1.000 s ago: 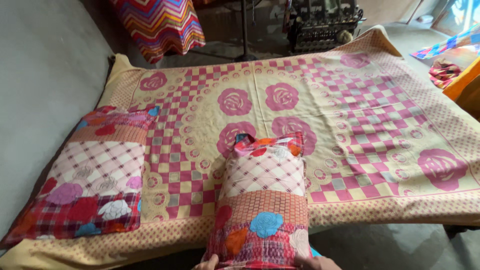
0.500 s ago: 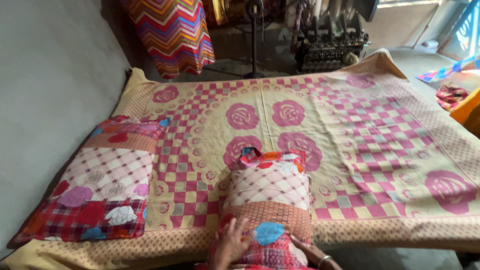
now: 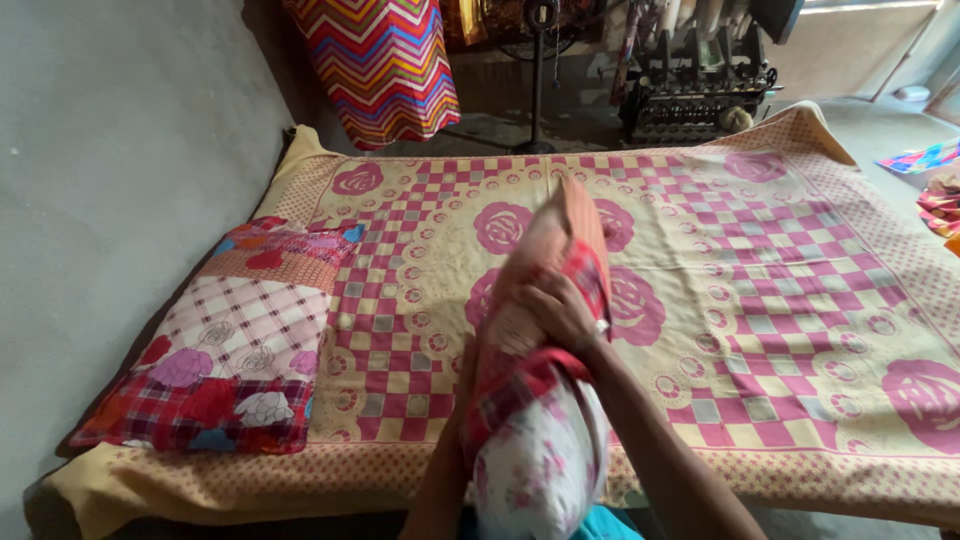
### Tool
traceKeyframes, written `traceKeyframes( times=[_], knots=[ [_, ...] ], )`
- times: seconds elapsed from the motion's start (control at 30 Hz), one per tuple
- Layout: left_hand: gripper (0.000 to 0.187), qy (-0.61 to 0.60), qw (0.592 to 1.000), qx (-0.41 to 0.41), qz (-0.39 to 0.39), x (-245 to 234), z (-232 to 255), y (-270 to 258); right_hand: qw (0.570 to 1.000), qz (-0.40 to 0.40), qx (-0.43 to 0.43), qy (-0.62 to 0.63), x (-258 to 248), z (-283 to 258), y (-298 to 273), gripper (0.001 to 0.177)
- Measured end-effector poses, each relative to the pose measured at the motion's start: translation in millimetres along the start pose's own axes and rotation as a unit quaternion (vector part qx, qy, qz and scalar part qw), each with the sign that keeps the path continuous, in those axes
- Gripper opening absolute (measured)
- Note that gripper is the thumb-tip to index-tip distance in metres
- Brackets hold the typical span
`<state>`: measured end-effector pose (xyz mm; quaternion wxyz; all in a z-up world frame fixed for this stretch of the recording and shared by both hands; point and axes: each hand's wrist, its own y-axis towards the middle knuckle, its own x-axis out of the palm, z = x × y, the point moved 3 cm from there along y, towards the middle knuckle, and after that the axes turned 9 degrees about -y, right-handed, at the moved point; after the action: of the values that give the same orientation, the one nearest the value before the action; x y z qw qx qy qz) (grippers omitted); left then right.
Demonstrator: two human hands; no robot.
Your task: The person inserts a pillow into a patterned pillowcase on a bed. They repeatedly adjust, flip, and smooth the pillowcase to fit the pillow, then place the finished pillow next to another on the bed.
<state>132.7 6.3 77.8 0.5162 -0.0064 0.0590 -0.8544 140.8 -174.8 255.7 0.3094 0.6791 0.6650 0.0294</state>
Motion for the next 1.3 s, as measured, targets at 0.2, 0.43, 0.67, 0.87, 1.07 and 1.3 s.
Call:
traceKeyframes(
  times=[0.2,0.43,0.67,0.87,1.07,1.3],
  knots=[
    [0.052,-0.255,0.96,-0.112,-0.006,-9,-26,-36,0.789,-0.266,-0.231,-0.504,109,-34,67,0.02],
    [0.059,-0.485,0.84,-0.235,0.066,-12,-109,-116,0.748,-0.167,-0.402,-0.501,211,75,-141,0.029],
    [0.065,-0.433,0.781,-0.35,0.283,-104,-185,-202,0.944,-0.236,0.0,-0.232,151,175,-254,0.028],
    [0.05,0.117,0.958,0.042,0.259,-94,-127,-115,0.827,-0.103,0.426,-0.353,-56,190,-299,0.112],
    [0.038,0.305,0.92,0.233,0.078,23,-55,-66,0.769,-0.192,0.568,-0.222,-59,174,-321,0.102],
    [0.04,0.327,0.914,0.24,0.003,35,-53,0,0.835,-0.195,0.502,0.11,-29,133,-281,0.081]
  ],
)
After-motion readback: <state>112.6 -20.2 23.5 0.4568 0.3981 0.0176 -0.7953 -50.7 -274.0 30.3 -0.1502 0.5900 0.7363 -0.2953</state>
